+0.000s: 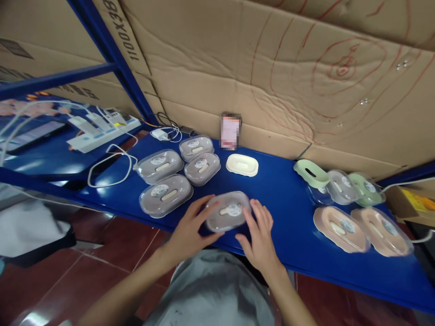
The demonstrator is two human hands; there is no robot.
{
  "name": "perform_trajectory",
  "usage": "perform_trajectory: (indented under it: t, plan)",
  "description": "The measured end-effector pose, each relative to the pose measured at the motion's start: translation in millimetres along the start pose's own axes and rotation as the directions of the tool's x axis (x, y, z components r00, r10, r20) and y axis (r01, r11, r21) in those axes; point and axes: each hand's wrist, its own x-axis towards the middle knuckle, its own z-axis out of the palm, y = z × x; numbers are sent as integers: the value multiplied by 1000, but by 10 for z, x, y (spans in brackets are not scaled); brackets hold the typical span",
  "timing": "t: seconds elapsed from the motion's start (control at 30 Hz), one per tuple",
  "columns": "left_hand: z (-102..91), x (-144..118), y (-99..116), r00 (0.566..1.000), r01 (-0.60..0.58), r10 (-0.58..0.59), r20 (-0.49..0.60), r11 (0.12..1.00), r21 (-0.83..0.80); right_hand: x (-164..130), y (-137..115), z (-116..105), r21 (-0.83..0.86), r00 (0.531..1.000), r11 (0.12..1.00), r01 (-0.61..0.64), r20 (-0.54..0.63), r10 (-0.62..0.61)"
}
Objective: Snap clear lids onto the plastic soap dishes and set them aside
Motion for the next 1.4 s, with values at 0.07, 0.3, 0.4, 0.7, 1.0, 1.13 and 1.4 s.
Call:
perform_trajectory:
  t: [0.07, 0.3, 0.4, 0.7, 1.0, 1.13, 1.4]
  plan:
    - [-273, 72, -86, 991, 37, -29, -128, 997, 62, -17, 21, 3, 42, 991, 992, -121, -50, 123]
    - [-1130, 458, -901, 933, 278, -194, -302, 922, 268, 59, -43, 80, -12, 980, 995, -97, 174, 98]
    - [-1187, 491, -1174, 929, 346, -277, -245, 885, 312, 150, -21, 67, -23, 968, 999, -39, 246, 44]
    - [-917, 336, -519, 906, 227, -78, -415, 919, 323, 988, 739, 166, -151, 933, 987, -48, 345, 99]
    - [99, 409, -39, 991, -96, 75, 112, 977, 192, 1024, 855, -6, -127, 952, 992, -4, 302, 42]
    - [249, 442, -157, 972, -157, 129, 195, 979, 133, 878, 1249, -404, -265, 970, 938, -225, 35, 242]
    - [150, 293, -236, 985, -46, 64, 161, 993, -112, 681, 1903, -531, -355, 853, 777, -520, -171, 493]
